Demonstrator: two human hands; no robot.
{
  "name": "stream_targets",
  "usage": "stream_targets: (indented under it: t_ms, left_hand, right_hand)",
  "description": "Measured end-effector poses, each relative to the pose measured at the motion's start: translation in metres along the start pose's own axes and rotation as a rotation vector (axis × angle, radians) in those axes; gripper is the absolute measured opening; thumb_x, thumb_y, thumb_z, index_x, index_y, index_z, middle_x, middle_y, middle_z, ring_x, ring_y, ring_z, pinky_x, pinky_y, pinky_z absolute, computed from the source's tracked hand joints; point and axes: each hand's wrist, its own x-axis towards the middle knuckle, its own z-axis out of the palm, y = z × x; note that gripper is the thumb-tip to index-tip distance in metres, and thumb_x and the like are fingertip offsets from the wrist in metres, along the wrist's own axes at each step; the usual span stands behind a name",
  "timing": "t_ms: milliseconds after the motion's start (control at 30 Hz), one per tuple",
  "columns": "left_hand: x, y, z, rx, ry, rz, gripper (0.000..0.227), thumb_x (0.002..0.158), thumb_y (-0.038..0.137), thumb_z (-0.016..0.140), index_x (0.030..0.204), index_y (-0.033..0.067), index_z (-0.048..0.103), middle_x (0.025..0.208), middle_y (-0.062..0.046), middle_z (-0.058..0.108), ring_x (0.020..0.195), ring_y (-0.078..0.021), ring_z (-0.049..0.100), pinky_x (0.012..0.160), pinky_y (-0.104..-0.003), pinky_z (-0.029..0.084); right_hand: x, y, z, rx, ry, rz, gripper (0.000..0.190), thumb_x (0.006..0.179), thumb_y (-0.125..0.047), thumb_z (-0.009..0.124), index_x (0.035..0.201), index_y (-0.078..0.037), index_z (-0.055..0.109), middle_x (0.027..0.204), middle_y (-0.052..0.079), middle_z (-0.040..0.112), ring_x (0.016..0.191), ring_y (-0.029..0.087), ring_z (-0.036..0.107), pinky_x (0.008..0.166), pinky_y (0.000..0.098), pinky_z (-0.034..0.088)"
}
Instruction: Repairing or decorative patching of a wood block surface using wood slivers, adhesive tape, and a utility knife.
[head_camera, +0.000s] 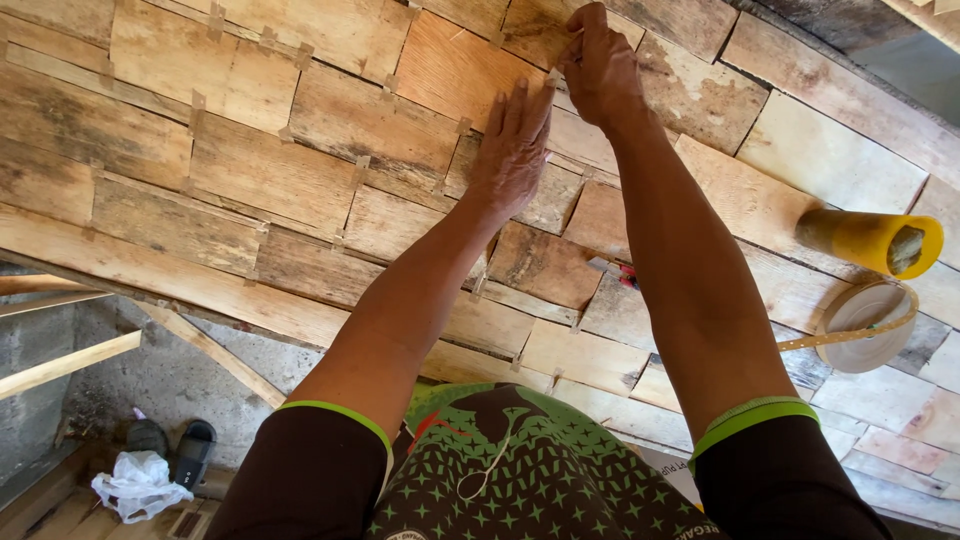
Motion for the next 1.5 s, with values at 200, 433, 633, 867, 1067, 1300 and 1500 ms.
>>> stream_targets:
  t_ms: [200, 433, 633, 867, 1067, 1300, 1500]
  left_hand:
    - [0.010, 0.000, -0.009, -0.002, -0.161, 0.000, 0.066, 0.105, 0.028, 0.056, 0.155, -0.0089, 0.035, 0.168, -0.019, 0.011, 0.154, -0.0446, 0.020, 0.126, -0.059, 0.019]
    - [0.021, 0.008, -0.035, 0.063, -0.284, -0.006, 0.066, 0.096, 0.022, 0.061, 0.152, -0.0070, 0.041, 0.165, -0.023, 0.018, 0.151, -0.0482, 0.023, 0.123, -0.063, 0.021]
    - [0.026, 0.012, -0.042, 0.082, -0.378, -0.013, 0.064, 0.098, 0.023, 0.059, 0.152, -0.0051, 0.042, 0.166, -0.023, 0.019, 0.152, -0.0489, 0.022, 0.122, -0.066, 0.023]
    - [0.026, 0.012, -0.043, 0.154, -0.381, 0.010, 0.067, 0.095, 0.026, 0.057, 0.152, -0.0033, 0.040, 0.164, -0.024, 0.015, 0.149, -0.0486, 0.020, 0.118, -0.065, 0.023]
    - [0.024, 0.012, -0.044, 0.123, -0.350, -0.009, 0.068, 0.092, 0.027, 0.061, 0.150, -0.0040, 0.043, 0.165, -0.023, 0.014, 0.150, -0.0480, 0.022, 0.119, -0.066, 0.024]
    - [0.019, 0.010, -0.051, 0.127, -0.213, 0.006, 0.069, 0.090, 0.027, 0.063, 0.147, -0.0085, 0.045, 0.167, -0.023, 0.016, 0.148, -0.0475, 0.025, 0.118, -0.063, 0.027]
    - [0.018, 0.010, -0.050, 0.073, -0.232, 0.001, 0.070, 0.092, 0.029, 0.062, 0.147, -0.0098, 0.045, 0.164, -0.023, 0.020, 0.148, -0.0481, 0.026, 0.119, -0.064, 0.026]
  right_hand:
    - [0.004, 0.007, 0.006, -0.012, 0.005, 0.035, 0.039, 0.096, 0.002, 0.068, 0.128, -0.005, 0.047, 0.098, 0.014, 0.072, 0.084, 0.025, 0.073, 0.073, 0.0373, 0.062]
    - [0.001, -0.001, -0.002, -0.064, -0.015, 0.074, 0.037, 0.098, 0.009, 0.062, 0.129, -0.005, 0.049, 0.099, 0.015, 0.073, 0.085, 0.026, 0.074, 0.069, 0.0365, 0.061]
    - [0.004, 0.006, -0.007, -0.048, 0.021, -0.188, 0.043, 0.090, 0.016, 0.060, 0.128, 0.000, 0.047, 0.098, 0.018, 0.074, 0.091, 0.028, 0.075, 0.070, 0.0379, 0.060]
    - [0.009, 0.017, 0.000, -0.075, 0.102, -0.042, 0.030, 0.109, 0.010, 0.053, 0.135, -0.004, 0.042, 0.096, 0.018, 0.071, 0.079, 0.027, 0.072, 0.063, 0.0379, 0.062]
    - [0.008, 0.011, 0.009, -0.010, 0.107, 0.146, 0.064, 0.085, -0.015, 0.091, 0.124, -0.006, 0.040, 0.111, 0.021, 0.065, 0.090, 0.030, 0.066, 0.074, 0.0420, 0.058]
    - [0.016, 0.022, 0.005, 0.091, 0.091, 0.272, 0.071, 0.076, -0.021, 0.097, 0.121, -0.009, 0.043, 0.107, 0.013, 0.063, 0.095, 0.026, 0.064, 0.080, 0.0394, 0.056]
    - [0.013, 0.002, 0.000, 0.064, 0.104, 0.410, 0.072, 0.074, -0.031, 0.097, 0.122, -0.010, 0.047, 0.106, 0.008, 0.066, 0.092, 0.024, 0.064, 0.082, 0.0417, 0.055]
